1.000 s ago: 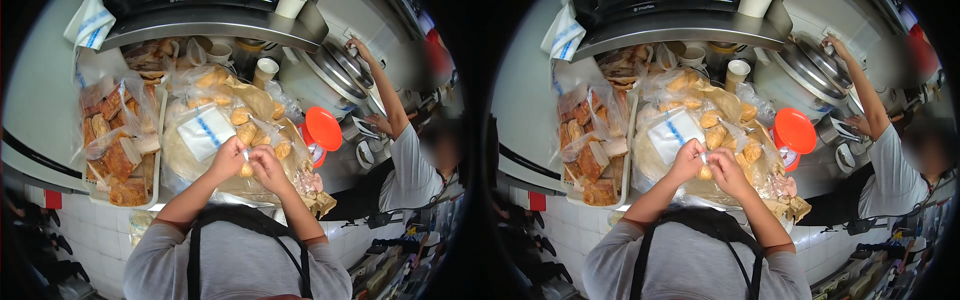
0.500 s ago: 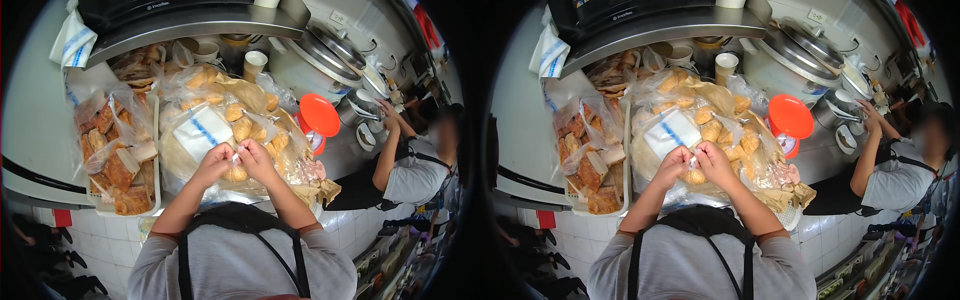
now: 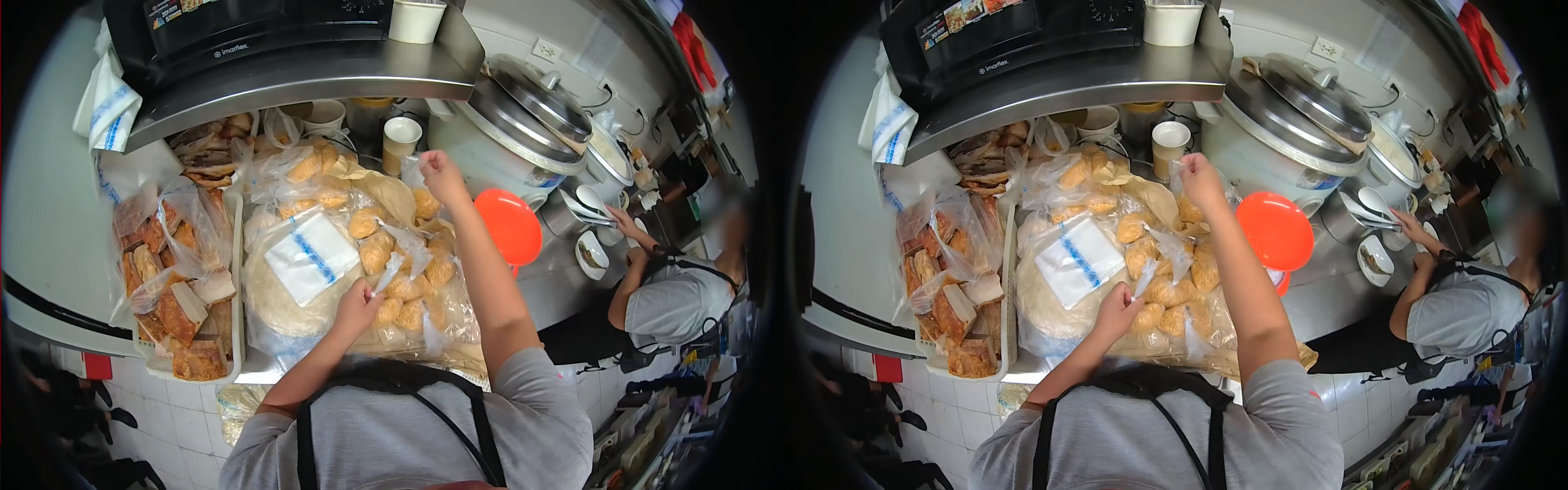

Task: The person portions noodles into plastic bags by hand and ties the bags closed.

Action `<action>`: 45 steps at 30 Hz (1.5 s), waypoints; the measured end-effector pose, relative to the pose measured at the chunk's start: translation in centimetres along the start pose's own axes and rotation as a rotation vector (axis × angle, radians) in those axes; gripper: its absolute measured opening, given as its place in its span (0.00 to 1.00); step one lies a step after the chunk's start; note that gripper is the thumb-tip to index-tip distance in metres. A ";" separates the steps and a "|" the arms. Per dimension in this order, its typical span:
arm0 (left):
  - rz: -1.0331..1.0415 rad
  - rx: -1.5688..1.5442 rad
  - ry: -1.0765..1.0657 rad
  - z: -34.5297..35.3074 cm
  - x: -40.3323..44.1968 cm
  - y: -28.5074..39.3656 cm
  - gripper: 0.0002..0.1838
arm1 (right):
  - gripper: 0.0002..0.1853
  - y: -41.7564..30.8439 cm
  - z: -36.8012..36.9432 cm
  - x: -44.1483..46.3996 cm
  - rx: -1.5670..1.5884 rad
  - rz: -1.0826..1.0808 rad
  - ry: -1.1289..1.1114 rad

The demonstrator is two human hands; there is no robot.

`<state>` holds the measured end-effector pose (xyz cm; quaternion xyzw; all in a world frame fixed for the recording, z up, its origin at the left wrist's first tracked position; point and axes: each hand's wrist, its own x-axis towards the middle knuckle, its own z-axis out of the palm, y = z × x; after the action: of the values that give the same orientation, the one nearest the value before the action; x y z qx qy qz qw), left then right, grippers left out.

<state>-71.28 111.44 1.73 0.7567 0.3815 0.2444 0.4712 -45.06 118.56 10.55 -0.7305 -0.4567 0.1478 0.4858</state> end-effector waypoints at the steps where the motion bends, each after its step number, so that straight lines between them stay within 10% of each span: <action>1: -0.018 0.099 0.052 0.2 0.6 0.5 0.12 | 0.13 1.5 0.4 1.4 -0.166 0.010 0.006; 9: 0.143 0.441 0.011 1.3 2.1 -0.8 0.14 | 0.14 8.1 4.4 8.0 -0.895 0.021 -0.390; 15: 0.319 -0.065 0.233 -2.0 3.8 2.0 0.25 | 0.11 -4.5 -2.9 0.7 -0.496 -0.078 -0.114; 22: 0.904 0.294 0.280 -8.5 7.5 15.8 0.27 | 0.07 -13.8 -5.6 -7.4 -0.243 -0.927 -0.100; 32: 0.785 0.188 -0.040 -10.4 1.8 9.7 0.03 | 0.10 -9.9 -4.1 -14.6 -0.114 -0.301 -1.023; 38: 0.868 0.409 -0.005 -14.7 0.4 10.6 0.07 | 0.07 -10.9 -6.6 -15.0 -0.407 -0.476 -0.797; 41: 0.534 0.189 -0.103 -14.8 0.0 9.9 0.06 | 0.07 -11.3 -6.1 -15.7 -0.316 -0.596 -0.585; 45: 0.635 0.006 -0.229 -12.8 0.8 10.8 0.04 | 0.15 -9.5 1.0 -18.6 0.568 -0.348 -0.470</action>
<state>-76.41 115.96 17.00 0.8618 0.0723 0.2912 0.4089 -60.75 105.12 13.85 -0.4254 -0.6131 0.3463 0.5685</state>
